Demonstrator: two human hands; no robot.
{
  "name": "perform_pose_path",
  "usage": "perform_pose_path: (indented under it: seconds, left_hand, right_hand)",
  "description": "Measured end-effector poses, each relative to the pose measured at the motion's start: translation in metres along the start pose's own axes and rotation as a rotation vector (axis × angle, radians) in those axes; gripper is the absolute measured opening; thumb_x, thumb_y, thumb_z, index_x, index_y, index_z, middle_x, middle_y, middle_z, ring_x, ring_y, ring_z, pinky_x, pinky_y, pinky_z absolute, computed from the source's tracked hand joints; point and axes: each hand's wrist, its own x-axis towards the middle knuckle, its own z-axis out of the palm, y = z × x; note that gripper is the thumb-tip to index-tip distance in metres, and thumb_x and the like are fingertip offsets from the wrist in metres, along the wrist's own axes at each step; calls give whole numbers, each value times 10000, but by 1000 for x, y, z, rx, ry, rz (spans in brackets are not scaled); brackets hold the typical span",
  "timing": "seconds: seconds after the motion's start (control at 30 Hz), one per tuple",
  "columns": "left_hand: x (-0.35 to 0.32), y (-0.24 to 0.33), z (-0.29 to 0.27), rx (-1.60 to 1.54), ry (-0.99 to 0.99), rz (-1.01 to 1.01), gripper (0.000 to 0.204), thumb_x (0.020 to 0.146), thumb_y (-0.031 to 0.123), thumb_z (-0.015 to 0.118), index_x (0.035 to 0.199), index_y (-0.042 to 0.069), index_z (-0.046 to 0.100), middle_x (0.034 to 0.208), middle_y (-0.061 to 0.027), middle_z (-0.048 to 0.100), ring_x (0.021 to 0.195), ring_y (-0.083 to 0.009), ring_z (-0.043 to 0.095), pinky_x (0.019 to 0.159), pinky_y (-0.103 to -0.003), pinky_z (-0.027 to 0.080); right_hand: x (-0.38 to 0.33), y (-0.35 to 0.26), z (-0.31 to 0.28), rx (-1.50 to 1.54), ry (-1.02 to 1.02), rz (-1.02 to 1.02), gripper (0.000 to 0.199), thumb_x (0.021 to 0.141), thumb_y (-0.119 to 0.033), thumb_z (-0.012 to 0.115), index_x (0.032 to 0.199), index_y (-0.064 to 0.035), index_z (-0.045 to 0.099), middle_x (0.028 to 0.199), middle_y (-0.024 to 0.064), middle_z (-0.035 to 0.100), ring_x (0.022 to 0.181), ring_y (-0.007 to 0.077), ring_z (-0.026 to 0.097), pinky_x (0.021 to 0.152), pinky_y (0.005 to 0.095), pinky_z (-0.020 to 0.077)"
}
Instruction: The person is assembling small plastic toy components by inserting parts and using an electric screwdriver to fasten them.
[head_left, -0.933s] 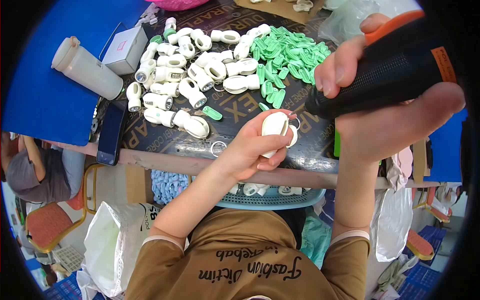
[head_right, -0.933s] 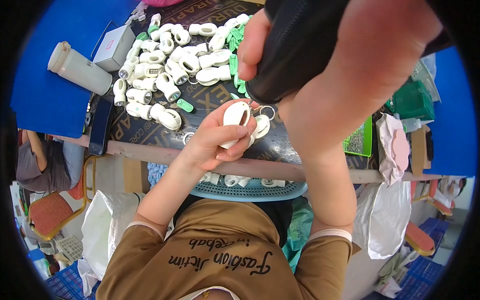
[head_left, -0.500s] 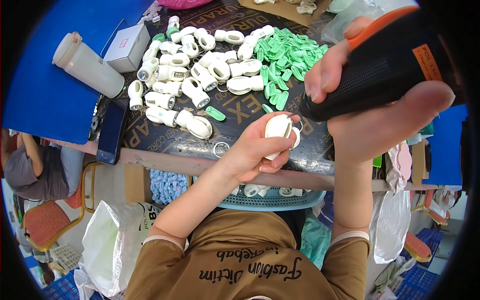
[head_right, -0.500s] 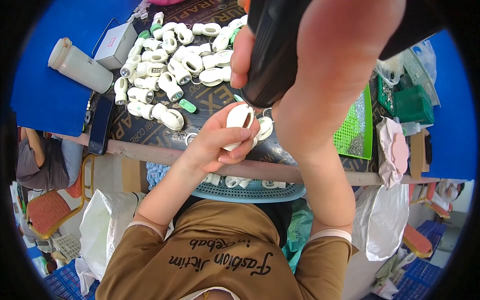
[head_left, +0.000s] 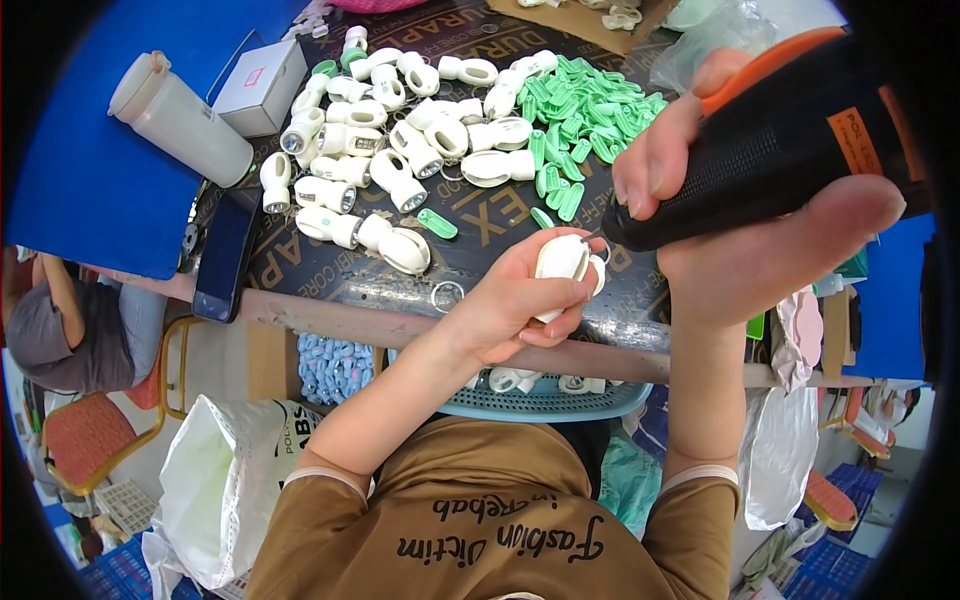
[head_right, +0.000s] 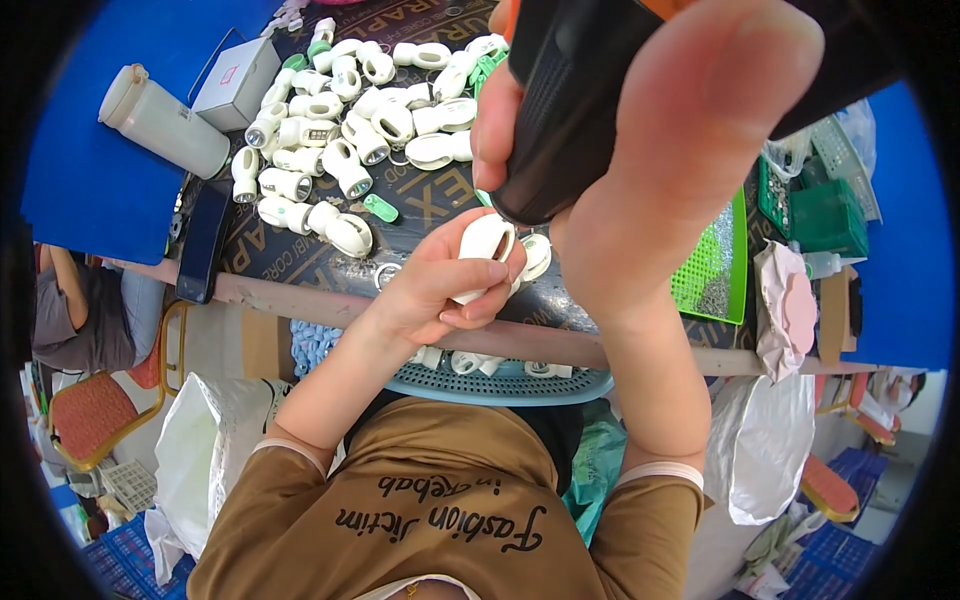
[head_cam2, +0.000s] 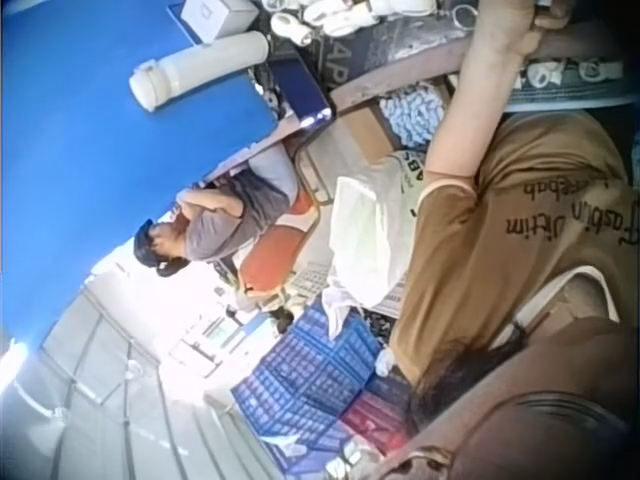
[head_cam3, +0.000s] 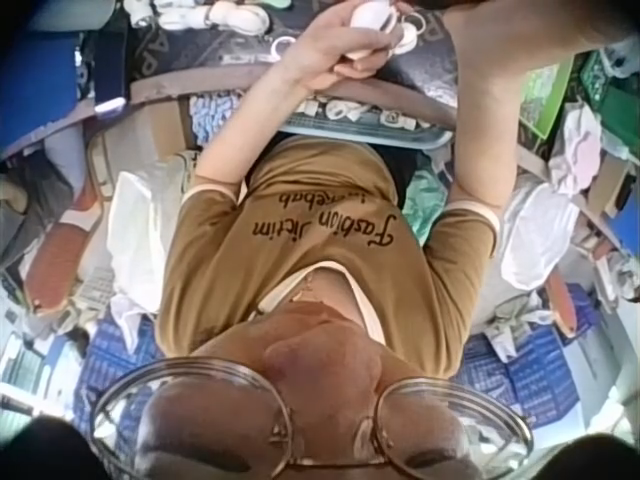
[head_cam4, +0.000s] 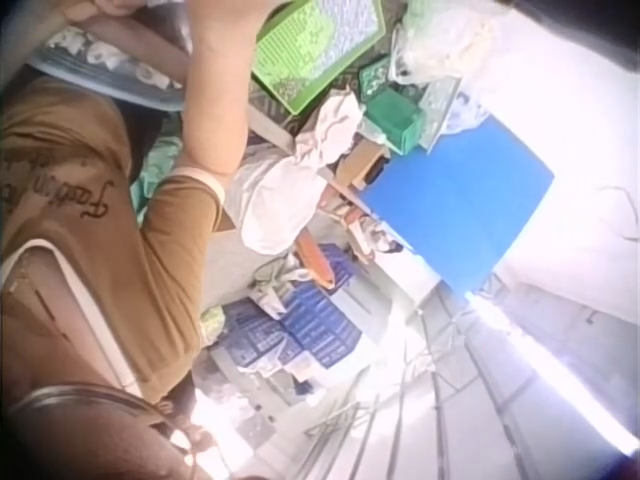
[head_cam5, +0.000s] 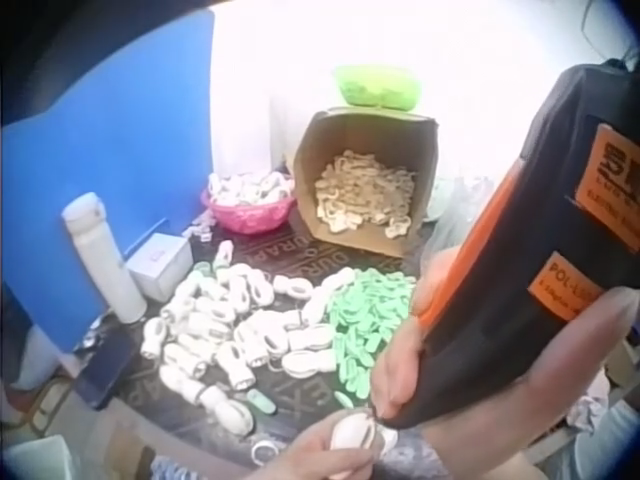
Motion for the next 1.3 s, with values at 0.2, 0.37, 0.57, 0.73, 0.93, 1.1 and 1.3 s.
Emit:
perform_pose_path:
  seconds: [0.2,0.37,0.57,0.73,0.93,1.1,1.3]
  left_hand:
    - [-1,-3,-3,-11,-14,11,372,804,-7,552,1138,18,391,783,-48,501,445,-67,414,340,-179,201]
    - [-1,-3,-5,-27,-20,3,367,803,-16,543,1135,23,391,792,-47,501,451,-68,422,342,-179,200]
    - [-2,-4,-4,-25,-35,-2,370,796,-29,535,1133,28,392,800,-48,503,450,-68,421,343,-180,201]
    - [-3,-3,-4,-6,-21,15,373,799,-11,548,1135,31,392,806,-49,511,445,-67,415,342,-186,202]
    - [-4,-1,-1,10,-24,22,383,798,-8,552,1145,34,395,811,-50,512,432,-65,404,338,-191,195]
    - [-4,1,0,21,-19,31,395,796,-7,552,1155,33,391,818,-48,514,437,-71,417,336,-190,205]
    - [4,10,13,1268,355,529,363,795,95,584,1101,28,400,873,-125,587,630,-260,581,539,-377,449]
  right_hand:
    - [0,6,-2,-43,-71,-71,968,603,-890,276,994,-29,480,562,73,493,447,165,471,450,262,408]
    - [-1,6,-6,-73,-85,-93,977,586,-901,260,970,-29,479,555,71,486,441,161,468,440,264,408]
    - [-5,6,-5,-47,-59,-85,991,565,-911,261,951,-24,475,548,67,480,435,161,466,436,265,399]
    - [-12,-10,16,-430,166,189,999,529,-927,279,926,-30,471,547,65,480,433,163,462,441,267,390]
    - [-14,0,-5,153,137,-69,975,499,-933,320,926,-72,480,554,64,487,428,162,446,458,273,377]
    - [-13,-11,7,-175,157,-57,970,544,-912,323,982,-61,481,564,59,485,440,158,446,467,273,376]
    - [-15,-44,-45,-93,99,-271,879,683,-818,361,1063,-34,479,632,51,475,525,142,461,529,286,361]
